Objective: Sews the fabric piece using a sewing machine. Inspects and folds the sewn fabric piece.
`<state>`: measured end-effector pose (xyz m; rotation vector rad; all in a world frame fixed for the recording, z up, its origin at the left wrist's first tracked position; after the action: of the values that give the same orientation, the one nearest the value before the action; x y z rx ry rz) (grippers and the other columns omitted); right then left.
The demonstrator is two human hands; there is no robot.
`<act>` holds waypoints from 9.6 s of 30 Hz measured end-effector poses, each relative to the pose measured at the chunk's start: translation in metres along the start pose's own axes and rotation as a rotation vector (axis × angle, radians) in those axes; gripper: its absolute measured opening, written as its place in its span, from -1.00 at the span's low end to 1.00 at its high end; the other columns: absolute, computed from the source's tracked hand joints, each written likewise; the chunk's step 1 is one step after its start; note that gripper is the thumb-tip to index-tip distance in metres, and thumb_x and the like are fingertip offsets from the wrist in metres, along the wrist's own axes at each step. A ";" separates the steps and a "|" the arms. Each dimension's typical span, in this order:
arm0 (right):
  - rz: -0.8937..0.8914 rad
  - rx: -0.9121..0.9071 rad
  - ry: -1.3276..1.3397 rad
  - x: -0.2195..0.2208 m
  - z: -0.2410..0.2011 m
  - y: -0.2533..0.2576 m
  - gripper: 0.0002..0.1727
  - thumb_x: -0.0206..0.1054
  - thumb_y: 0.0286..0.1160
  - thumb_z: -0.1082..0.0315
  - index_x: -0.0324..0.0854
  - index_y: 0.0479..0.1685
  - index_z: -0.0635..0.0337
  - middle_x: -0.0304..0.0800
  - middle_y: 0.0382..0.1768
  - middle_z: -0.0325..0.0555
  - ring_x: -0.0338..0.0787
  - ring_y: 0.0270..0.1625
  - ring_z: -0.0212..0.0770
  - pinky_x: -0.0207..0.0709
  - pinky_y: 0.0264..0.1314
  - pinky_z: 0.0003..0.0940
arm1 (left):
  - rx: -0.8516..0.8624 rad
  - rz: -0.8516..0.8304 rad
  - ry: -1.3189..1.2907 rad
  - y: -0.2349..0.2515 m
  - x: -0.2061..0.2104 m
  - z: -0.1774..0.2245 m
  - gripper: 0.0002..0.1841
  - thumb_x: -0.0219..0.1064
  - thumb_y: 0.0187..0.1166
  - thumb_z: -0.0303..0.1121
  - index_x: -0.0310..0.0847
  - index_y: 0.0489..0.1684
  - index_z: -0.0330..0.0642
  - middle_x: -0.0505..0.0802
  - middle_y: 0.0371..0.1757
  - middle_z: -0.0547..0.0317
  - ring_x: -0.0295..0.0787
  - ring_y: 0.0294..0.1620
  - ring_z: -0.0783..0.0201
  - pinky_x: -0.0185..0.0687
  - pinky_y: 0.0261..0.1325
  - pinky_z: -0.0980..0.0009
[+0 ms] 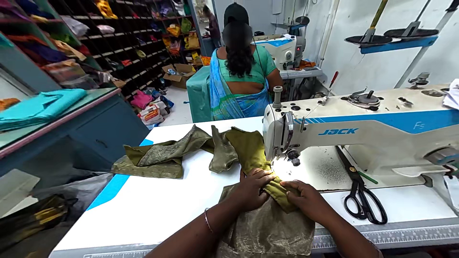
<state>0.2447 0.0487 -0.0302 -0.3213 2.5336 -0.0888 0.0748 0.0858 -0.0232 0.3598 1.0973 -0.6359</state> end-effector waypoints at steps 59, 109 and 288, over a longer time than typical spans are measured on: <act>0.622 -0.393 -0.186 0.003 -0.010 -0.020 -0.76 0.26 0.32 0.42 0.87 -0.29 0.26 0.85 -0.35 -0.05 0.82 -0.38 -0.20 0.71 -0.29 -0.27 | -0.106 -0.037 0.237 -0.001 0.005 0.027 -0.46 0.20 0.65 -0.25 0.48 0.67 0.01 0.53 0.71 0.24 0.30 0.74 -0.01 -0.20 0.66 -0.47; 0.265 -0.105 -0.058 0.004 -0.005 -0.003 -0.75 0.23 0.66 0.40 0.83 0.05 0.25 0.88 0.05 0.00 0.82 0.12 -0.17 0.63 0.25 -0.25 | -0.129 -0.047 0.050 -0.004 0.013 0.008 -0.43 -0.02 0.74 -0.29 0.34 0.78 0.24 0.41 0.79 0.42 -0.01 0.89 0.06 -0.48 0.68 -0.54; 0.364 0.448 -0.350 0.026 -0.052 0.040 -0.52 0.28 0.65 0.06 0.71 0.13 0.38 0.78 0.21 0.23 0.75 0.36 0.10 0.55 0.37 0.06 | -0.356 0.240 -0.306 0.030 -0.010 -0.016 -0.67 0.16 0.65 -0.48 0.63 0.32 -0.25 0.82 0.29 -0.06 0.64 0.46 0.03 0.10 0.69 -0.16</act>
<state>0.1864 0.0802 -0.0063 0.2790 2.1098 -0.4111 0.0797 0.1209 -0.0220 0.0791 0.8363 -0.2621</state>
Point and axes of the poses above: each hand's wrist, its own y-axis towards the middle knuckle, its own x-axis out of the palm, z = x × y, the point moved 6 cm from there along y, towards the middle knuckle
